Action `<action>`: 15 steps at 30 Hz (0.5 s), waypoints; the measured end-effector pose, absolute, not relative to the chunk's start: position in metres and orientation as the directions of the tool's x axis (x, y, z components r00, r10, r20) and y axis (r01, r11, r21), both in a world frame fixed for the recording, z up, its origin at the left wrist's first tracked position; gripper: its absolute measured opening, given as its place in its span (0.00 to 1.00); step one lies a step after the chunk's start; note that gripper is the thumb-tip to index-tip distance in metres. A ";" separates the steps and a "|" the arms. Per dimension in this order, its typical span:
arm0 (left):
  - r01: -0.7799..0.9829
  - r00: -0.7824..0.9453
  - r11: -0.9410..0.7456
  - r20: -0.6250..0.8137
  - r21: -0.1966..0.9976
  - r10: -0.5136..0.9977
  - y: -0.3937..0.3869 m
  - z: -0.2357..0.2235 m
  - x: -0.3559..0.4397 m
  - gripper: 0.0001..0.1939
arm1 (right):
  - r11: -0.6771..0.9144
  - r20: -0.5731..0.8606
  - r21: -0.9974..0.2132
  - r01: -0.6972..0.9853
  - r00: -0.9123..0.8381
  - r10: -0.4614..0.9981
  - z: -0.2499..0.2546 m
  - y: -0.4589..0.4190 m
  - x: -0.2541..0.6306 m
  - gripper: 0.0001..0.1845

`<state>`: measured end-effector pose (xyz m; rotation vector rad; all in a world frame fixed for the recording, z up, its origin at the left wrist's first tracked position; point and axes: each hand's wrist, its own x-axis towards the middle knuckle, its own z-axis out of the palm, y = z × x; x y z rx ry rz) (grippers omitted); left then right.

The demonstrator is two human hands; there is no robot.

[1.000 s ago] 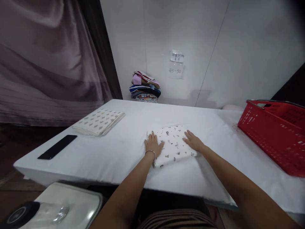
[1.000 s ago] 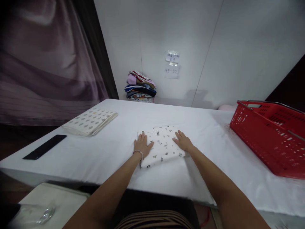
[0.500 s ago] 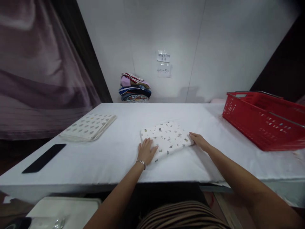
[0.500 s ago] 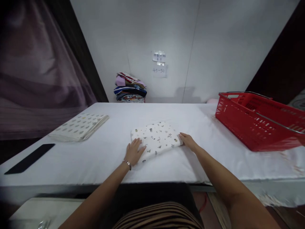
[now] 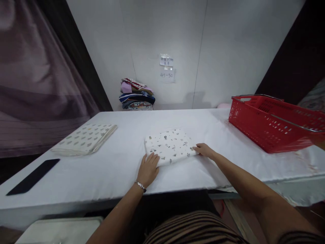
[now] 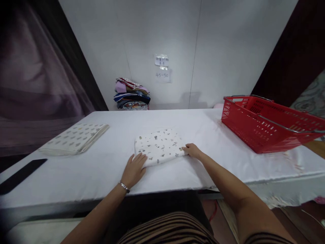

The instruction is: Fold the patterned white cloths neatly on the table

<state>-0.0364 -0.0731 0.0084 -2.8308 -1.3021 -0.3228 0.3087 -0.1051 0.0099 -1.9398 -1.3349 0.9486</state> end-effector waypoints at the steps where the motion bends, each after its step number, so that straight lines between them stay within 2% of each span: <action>1: 0.763 0.621 -0.643 0.193 0.073 0.759 -0.071 0.009 -0.040 0.26 | -0.305 -0.218 -0.772 0.558 0.218 0.951 0.009 -0.109 0.306 0.19; 4: 0.787 0.592 -0.611 0.176 0.084 0.787 -0.069 0.010 -0.051 0.27 | -0.237 -0.153 -0.644 0.728 0.181 0.972 0.008 -0.120 0.298 0.21; 7: 0.801 0.573 -0.591 0.157 0.099 0.804 -0.071 0.008 -0.054 0.28 | -0.148 0.085 -0.460 0.875 0.210 0.974 0.004 -0.128 0.290 0.25; 10: 0.807 0.561 -0.580 0.162 0.109 0.812 -0.073 0.005 -0.052 0.28 | 0.040 0.286 -0.314 0.949 0.054 0.957 -0.005 -0.134 0.280 0.30; 12: 0.810 0.555 -0.574 0.160 0.117 0.816 -0.075 0.004 -0.051 0.28 | 0.151 0.286 -0.241 0.959 -0.079 0.955 -0.014 -0.137 0.274 0.29; 15: 0.819 0.539 -0.555 0.139 0.142 0.831 -0.076 0.007 -0.051 0.28 | 0.191 0.245 -0.174 0.966 -0.146 0.959 -0.025 -0.142 0.272 0.29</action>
